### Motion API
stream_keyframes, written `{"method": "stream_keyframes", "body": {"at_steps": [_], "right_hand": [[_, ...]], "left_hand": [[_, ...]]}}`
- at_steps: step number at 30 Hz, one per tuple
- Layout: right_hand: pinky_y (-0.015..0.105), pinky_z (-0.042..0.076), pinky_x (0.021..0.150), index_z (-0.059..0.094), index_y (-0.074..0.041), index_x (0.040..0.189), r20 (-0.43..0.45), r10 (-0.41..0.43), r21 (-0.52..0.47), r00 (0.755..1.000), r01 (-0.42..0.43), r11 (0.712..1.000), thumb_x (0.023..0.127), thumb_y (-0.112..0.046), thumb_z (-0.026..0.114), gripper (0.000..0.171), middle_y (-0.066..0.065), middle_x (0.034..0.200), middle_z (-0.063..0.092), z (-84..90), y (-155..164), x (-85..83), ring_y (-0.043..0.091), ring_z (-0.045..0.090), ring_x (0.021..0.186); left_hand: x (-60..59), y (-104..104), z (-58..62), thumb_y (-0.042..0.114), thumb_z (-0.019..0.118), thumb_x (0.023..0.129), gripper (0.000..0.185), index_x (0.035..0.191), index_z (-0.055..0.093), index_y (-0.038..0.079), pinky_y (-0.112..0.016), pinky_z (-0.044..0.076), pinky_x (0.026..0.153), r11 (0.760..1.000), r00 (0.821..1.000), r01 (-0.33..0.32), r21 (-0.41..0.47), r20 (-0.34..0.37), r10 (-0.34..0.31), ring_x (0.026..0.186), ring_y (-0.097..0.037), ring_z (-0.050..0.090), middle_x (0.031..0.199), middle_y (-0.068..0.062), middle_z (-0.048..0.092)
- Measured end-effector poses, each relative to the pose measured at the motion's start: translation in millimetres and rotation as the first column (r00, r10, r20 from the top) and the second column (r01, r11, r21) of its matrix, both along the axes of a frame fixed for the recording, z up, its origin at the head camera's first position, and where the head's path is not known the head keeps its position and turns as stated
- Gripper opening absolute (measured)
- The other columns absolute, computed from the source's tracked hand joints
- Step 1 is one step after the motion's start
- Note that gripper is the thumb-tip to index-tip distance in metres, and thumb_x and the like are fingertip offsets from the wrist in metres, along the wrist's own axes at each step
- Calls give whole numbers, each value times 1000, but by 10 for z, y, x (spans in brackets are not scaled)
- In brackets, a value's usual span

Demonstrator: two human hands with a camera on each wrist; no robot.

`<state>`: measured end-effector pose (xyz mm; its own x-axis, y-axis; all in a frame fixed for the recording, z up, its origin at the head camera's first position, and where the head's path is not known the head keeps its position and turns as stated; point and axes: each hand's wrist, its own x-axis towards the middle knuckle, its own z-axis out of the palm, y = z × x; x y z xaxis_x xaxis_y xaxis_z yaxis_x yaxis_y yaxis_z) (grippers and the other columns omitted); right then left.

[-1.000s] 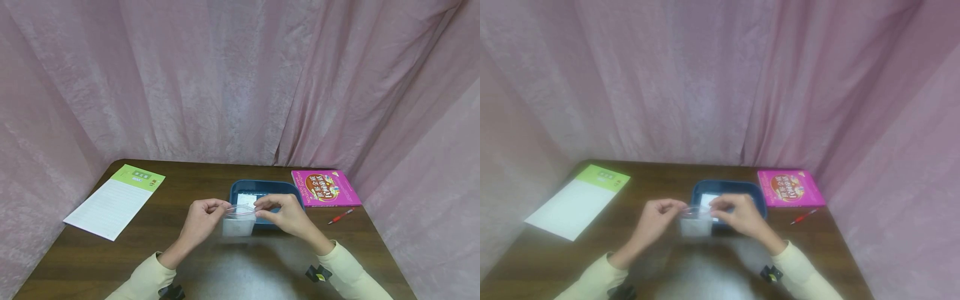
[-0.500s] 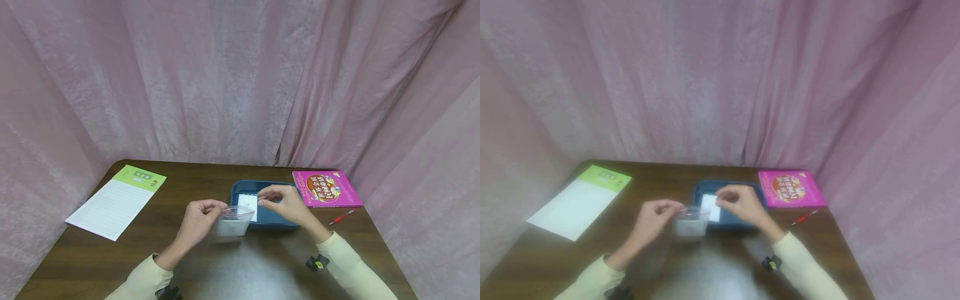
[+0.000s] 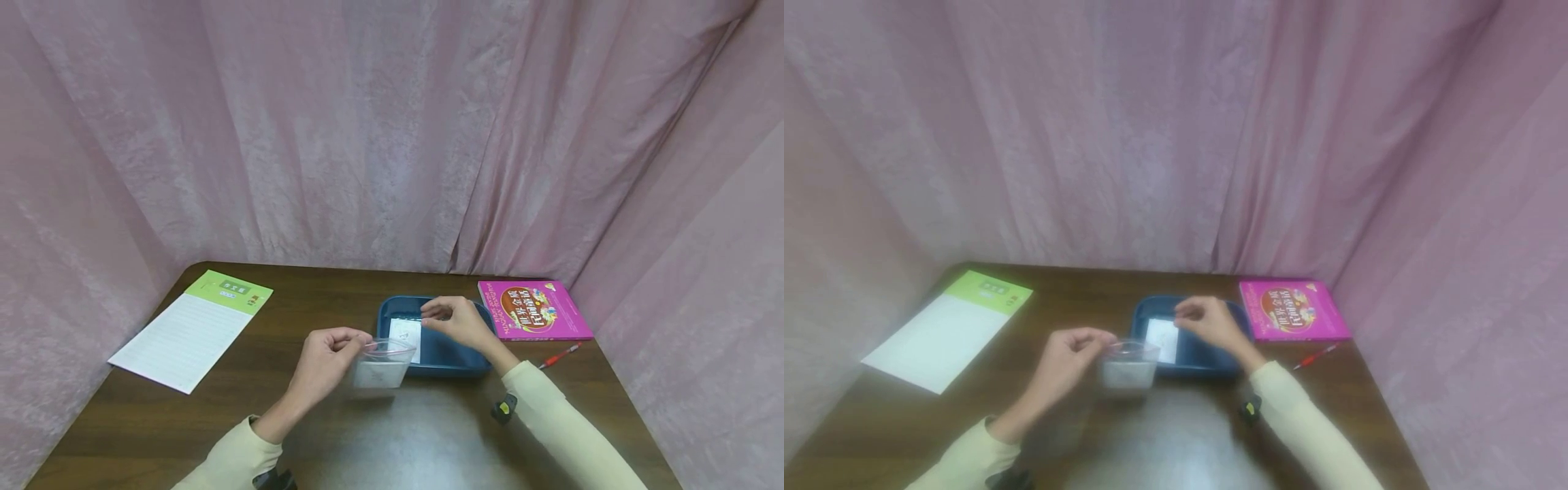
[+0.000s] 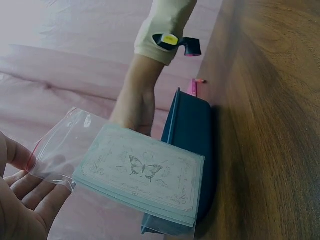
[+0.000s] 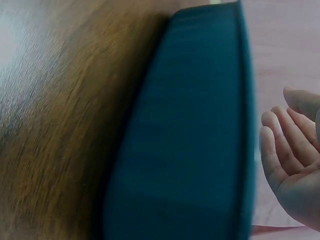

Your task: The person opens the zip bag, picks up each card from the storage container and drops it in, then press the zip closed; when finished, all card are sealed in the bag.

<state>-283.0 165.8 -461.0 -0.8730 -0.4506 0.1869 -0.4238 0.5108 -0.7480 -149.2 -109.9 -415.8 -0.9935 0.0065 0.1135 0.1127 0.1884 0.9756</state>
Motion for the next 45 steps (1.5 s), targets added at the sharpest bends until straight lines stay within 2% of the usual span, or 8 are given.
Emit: {"method": "stream_keyframes", "body": {"at_steps": [5,13,19,29,35,42,45], "right_hand": [[37,58,84,76,-7,113,5,5,46,1000,-5,999,89,-20,80,27,-2,101,76,-135,-30,-97,14,71,94],[38,58,85,76,-11,111,19,2,146,1000,-5,989,88,-19,82,25,0,106,76,-279,-87,-200,18,70,98],[39,58,85,77,-12,110,10,14,184,1000,-16,983,86,-18,84,26,2,108,76,-377,-107,-256,20,70,100],[41,57,89,77,-12,112,-4,32,234,999,-31,972,83,-21,86,31,1,109,76,-515,-102,-344,21,70,103],[42,57,87,77,-12,113,-15,40,267,999,-34,963,81,-24,88,36,3,112,75,-527,-114,-334,22,69,103],[43,57,91,75,-13,118,19,14,333,1000,-19,943,78,-28,90,45,5,121,73,-510,-151,-302,24,67,108],[44,56,93,75,-12,118,19,15,330,1000,-21,944,78,-25,91,45,7,121,73,-497,-167,-290,25,67,110]], "left_hand": [[-3,3,-8,12,70,96,11,95,80,8,-22,31,51,1000,1000,7,2,6,-7,85,-16,76,86,-4,79],[-4,10,-5,10,70,96,11,94,80,7,-22,27,50,1000,1000,15,20,0,-15,83,-17,76,85,-5,79],[-1,6,-3,11,70,96,11,94,80,7,-23,24,48,1000,1000,20,11,-3,-20,81,-16,75,86,-4,79],[1,9,-6,12,71,96,11,94,80,6,-22,35,53,999,1000,30,20,-3,-30,85,-17,77,87,-6,79],[4,16,-6,12,70,96,11,94,80,8,-22,29,50,999,999,35,13,-5,-35,81,-16,75,87,-4,79],[9,33,-6,12,71,96,10,93,81,9,-23,24,48,1000,1000,23,-16,-9,-23,65,-16,60,85,-3,79],[10,40,-3,11,71,96,10,94,81,9,-22,28,49,1000,1000,25,-14,-9,-25,71,-14,68,86,-3,79]]}}
